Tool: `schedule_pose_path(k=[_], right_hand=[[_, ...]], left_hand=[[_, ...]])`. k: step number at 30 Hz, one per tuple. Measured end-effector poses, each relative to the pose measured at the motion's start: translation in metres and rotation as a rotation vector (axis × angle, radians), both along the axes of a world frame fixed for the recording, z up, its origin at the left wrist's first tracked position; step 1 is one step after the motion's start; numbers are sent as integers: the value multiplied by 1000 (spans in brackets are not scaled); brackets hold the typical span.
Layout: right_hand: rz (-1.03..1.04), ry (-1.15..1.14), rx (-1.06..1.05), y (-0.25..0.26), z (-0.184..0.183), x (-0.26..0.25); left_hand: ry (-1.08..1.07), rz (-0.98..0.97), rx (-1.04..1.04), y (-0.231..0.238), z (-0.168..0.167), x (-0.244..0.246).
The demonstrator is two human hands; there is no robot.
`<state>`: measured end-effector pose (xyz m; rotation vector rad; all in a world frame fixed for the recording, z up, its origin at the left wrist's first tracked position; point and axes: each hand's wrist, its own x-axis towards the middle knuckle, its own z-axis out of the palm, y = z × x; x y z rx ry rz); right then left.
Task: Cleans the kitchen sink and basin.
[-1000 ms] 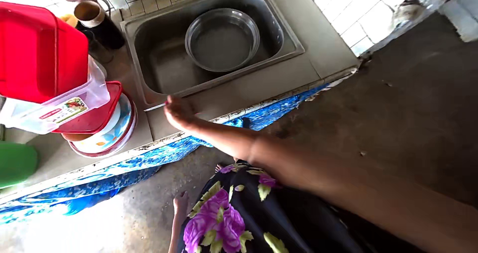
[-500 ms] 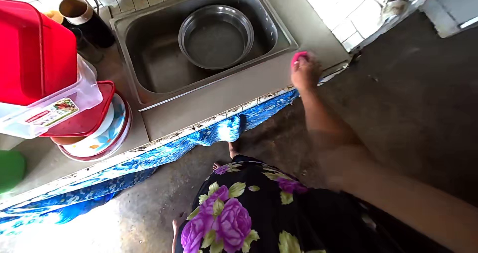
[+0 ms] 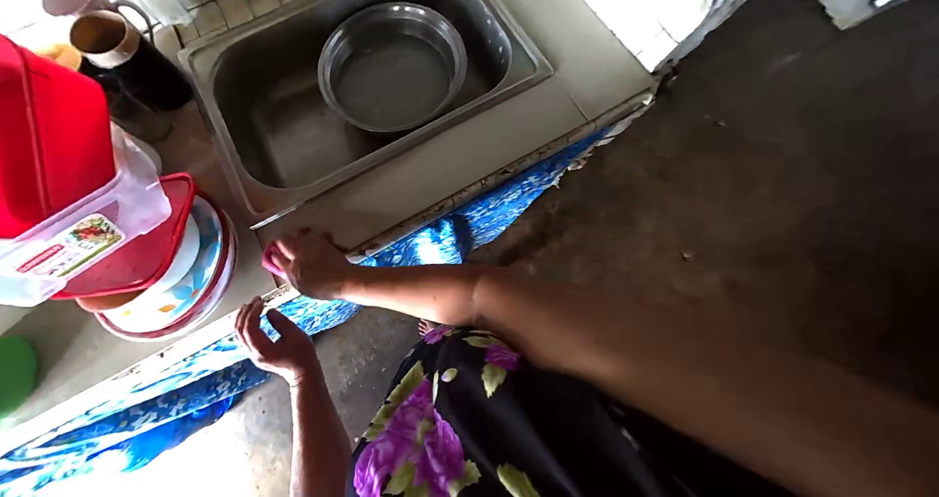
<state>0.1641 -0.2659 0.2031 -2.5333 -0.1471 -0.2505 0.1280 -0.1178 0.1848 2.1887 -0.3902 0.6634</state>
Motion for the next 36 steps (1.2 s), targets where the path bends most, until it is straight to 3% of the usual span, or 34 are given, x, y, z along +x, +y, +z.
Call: schedule_pose_path(k=[2,4,9,14,17,21,23,25,29,36], right_hand=[[142,-7,30,-19,2,-13],[100,-74,7,-61,-3,-38],[-419,-207,-182,-230,-14,-109],[-877,122,-154,-415,6,-165],[-974,194,-20,-472,27,-163],[-748,-1,95,-474,51,-128],[-593,90,23,-475,40,-102],[-513,327,-98,-481,25,-72],[-479,348,-212,-519,3,4],[-449,223,-204,-583,-7,163]], left_hand=[[-119,-93,21,-21,8,22],[-155,-131,57,-39,10,37],[-130,-135,104,-73,12,57],[-142,-93,117,-100,11,68],[-98,-61,128,-111,14,69],[-51,-1,133,-116,7,73],[-39,31,140,-116,6,74],[-15,56,165,-116,4,73],[49,123,251,-117,-2,72],[131,196,295,-109,-16,75]])
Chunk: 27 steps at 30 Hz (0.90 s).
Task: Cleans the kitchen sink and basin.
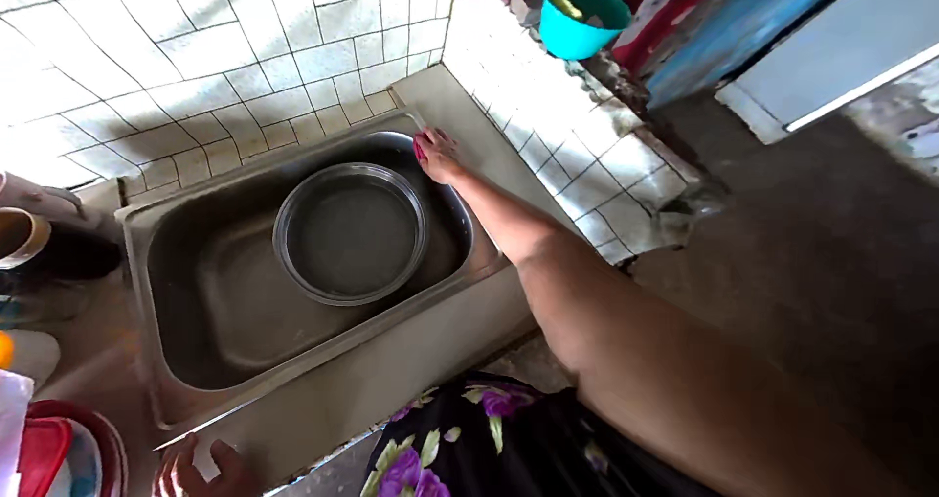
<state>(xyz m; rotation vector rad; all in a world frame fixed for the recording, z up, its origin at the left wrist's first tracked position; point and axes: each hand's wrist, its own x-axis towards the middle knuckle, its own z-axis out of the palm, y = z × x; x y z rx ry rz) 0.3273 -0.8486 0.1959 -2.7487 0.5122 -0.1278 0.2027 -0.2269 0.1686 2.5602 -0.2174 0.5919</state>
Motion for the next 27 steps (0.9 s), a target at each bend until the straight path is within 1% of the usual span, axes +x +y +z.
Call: schedule_pose_path(k=[2,4,7,9,10,13,15,19,21,22,24,26,27], right_hand=[[11,-16,20,-10,2,35],[53,-12,-20,-16,1,57],[153,11,-110,-11,4,54],[256,52,-189,-4,10,40],[313,117,-237,3,12,28],[416,414,-382,37,21,-19],[402,618,-391,67,32,-53],[332,874,-216,115,61,-112],[277,943,-72,127,77,-122],[257,931,18,127,80,-122],[202,780,253,115,74,-118],[39,524,544,103,72,-105],[-61,405,654,100,75,-93]], left_hand=[[23,24,2,0,0,0],[44,34,18,1,1,0],[47,22,27,1,2,-1],[43,15,17,1,2,1],[51,19,15,1,3,1],[86,22,19,3,5,-1],[97,17,10,3,6,-1],[97,-23,1,3,5,0],[119,-22,6,-2,11,-2],[139,-26,12,-5,16,-3],[155,-31,16,-11,24,-4],[151,-36,5,-13,26,-5],[148,-41,-3,-14,26,-5]])
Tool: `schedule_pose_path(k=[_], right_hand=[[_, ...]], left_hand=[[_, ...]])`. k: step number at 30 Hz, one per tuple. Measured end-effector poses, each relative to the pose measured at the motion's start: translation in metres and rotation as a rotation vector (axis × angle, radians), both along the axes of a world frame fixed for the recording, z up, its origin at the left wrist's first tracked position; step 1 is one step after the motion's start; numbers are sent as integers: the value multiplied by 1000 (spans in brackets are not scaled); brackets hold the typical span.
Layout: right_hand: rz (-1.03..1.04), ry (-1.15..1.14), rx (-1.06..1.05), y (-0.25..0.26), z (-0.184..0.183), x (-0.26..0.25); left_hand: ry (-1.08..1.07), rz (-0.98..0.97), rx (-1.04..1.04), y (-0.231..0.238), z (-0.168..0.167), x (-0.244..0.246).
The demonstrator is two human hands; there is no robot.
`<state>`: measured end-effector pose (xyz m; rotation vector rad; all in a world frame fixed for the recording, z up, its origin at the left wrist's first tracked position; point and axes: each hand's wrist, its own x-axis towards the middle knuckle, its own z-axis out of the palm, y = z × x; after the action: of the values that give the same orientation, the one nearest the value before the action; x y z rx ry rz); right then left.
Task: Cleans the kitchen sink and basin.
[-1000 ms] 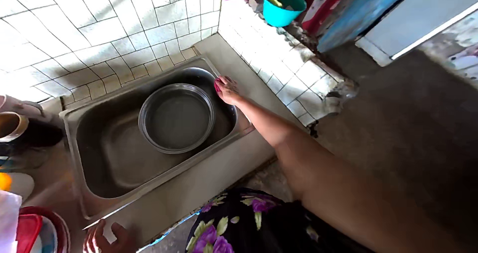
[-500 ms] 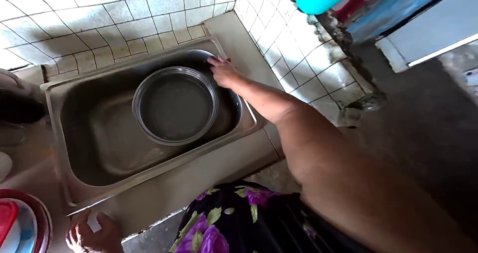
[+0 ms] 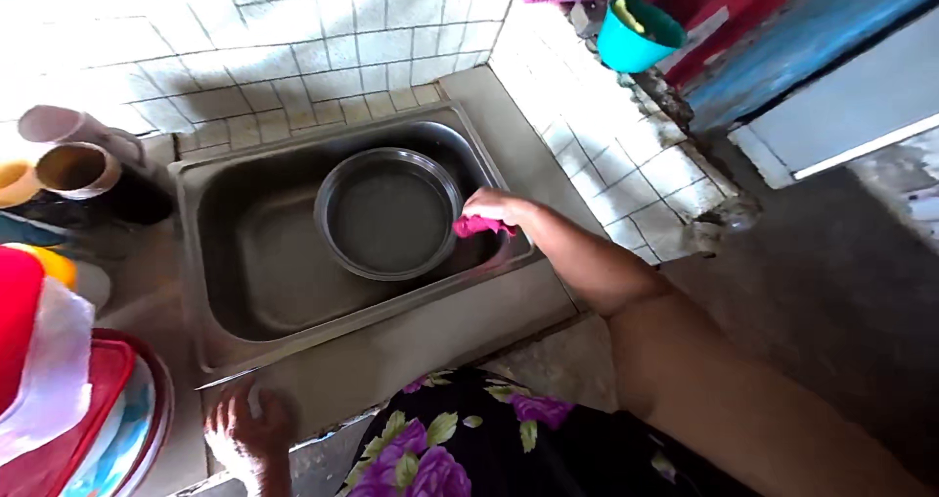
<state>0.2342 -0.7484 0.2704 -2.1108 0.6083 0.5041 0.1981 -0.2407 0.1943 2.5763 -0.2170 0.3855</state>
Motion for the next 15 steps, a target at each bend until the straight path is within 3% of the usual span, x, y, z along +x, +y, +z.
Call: schedule_pose_path(k=[3,6,9,11,15], right_hand=[[-390,-157,97,0,13,48],[-592,-307,125,-1,10,107],[-553,-432,-43,-1,0,161],[-495,-384,-246,0,-20,194],[-342,-339,-623,70,-51,239]], left_hand=[[-23,-30,-33,1,-2,2],[-84,-47,-30,3,-7,4],[-114,-43,-44,1,-8,3],[-127,-27,-45,0,-9,2],[-178,7,-41,0,-11,0]])
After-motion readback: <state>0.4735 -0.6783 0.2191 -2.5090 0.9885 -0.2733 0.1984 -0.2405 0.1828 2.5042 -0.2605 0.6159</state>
